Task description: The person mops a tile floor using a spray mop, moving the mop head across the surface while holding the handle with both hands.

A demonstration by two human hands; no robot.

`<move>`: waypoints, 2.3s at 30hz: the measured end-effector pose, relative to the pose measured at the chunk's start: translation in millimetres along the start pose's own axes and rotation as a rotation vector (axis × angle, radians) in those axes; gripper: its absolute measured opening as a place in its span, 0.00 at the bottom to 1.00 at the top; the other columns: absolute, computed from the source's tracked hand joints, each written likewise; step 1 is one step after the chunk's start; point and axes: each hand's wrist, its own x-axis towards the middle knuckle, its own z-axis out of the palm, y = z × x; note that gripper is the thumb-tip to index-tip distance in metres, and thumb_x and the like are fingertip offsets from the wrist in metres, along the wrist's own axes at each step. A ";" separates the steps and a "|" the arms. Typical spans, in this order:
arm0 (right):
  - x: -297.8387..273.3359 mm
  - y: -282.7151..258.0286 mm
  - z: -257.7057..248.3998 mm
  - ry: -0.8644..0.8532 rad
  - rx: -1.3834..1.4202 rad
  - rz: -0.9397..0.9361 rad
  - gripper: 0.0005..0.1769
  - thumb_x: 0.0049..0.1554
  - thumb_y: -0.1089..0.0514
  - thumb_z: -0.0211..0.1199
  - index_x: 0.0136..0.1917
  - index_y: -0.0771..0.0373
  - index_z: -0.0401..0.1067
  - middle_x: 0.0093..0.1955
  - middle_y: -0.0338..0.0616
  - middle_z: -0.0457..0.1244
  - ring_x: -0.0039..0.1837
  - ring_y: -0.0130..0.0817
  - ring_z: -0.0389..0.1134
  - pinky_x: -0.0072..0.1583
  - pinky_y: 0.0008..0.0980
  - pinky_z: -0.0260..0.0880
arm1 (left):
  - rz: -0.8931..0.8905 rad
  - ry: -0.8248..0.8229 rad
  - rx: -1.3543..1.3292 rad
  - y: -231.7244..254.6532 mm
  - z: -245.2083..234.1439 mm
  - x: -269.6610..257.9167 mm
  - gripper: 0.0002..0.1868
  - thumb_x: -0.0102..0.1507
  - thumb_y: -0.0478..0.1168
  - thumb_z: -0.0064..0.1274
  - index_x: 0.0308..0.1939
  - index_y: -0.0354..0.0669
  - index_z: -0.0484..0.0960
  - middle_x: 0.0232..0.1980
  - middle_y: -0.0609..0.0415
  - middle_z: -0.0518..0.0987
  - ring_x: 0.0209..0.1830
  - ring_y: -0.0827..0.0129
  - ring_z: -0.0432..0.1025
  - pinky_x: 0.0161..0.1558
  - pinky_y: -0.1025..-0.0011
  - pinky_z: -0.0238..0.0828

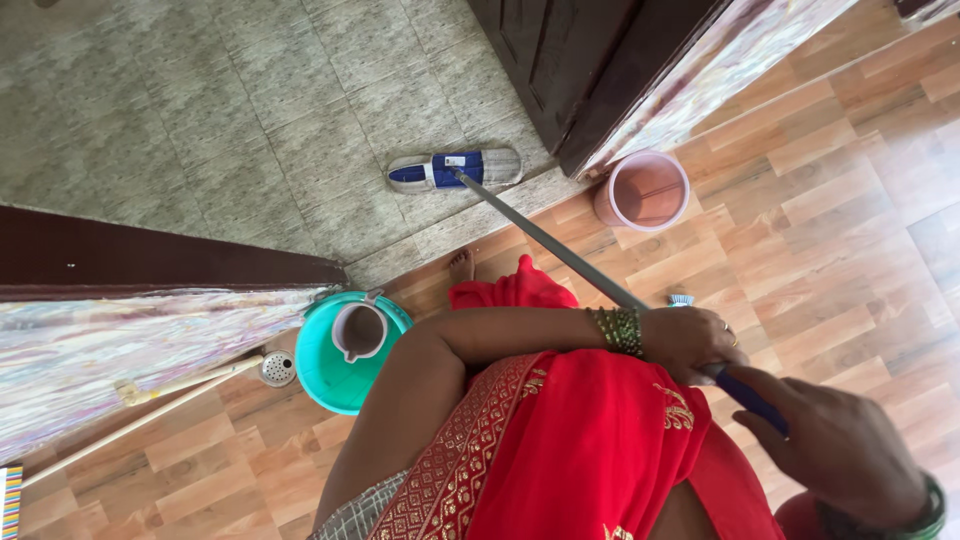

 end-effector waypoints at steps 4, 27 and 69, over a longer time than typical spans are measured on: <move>-3.1 -28.2 -1.9 0.204 0.125 -0.049 0.26 0.50 0.44 0.70 0.62 0.40 0.74 0.37 0.38 0.71 0.38 0.41 0.73 0.39 0.41 0.72 | 0.019 0.019 0.095 1.6 -3.1 -16.0 0.24 0.51 0.44 0.63 0.52 0.51 0.79 0.38 0.52 0.79 0.44 0.54 0.75 0.48 0.56 0.73; 420.1 -118.9 170.9 0.159 0.302 -0.113 0.33 0.57 0.51 0.62 0.73 0.42 0.56 0.51 0.54 0.66 0.42 0.59 0.71 0.42 0.56 0.71 | -0.466 0.144 0.466 -261.2 -204.4 -243.1 0.09 0.61 0.39 0.55 0.25 0.55 0.79 0.30 0.61 0.78 0.44 0.67 0.75 0.72 0.48 0.55; 21.0 -14.3 1.9 -0.035 -0.115 0.121 0.31 0.56 0.40 0.56 0.73 0.34 0.61 0.42 0.35 0.69 0.42 0.40 0.75 0.44 0.44 0.76 | -0.070 0.087 0.099 -22.8 -10.0 -17.0 0.25 0.57 0.56 0.63 0.55 0.55 0.79 0.40 0.55 0.84 0.41 0.56 0.79 0.43 0.58 0.75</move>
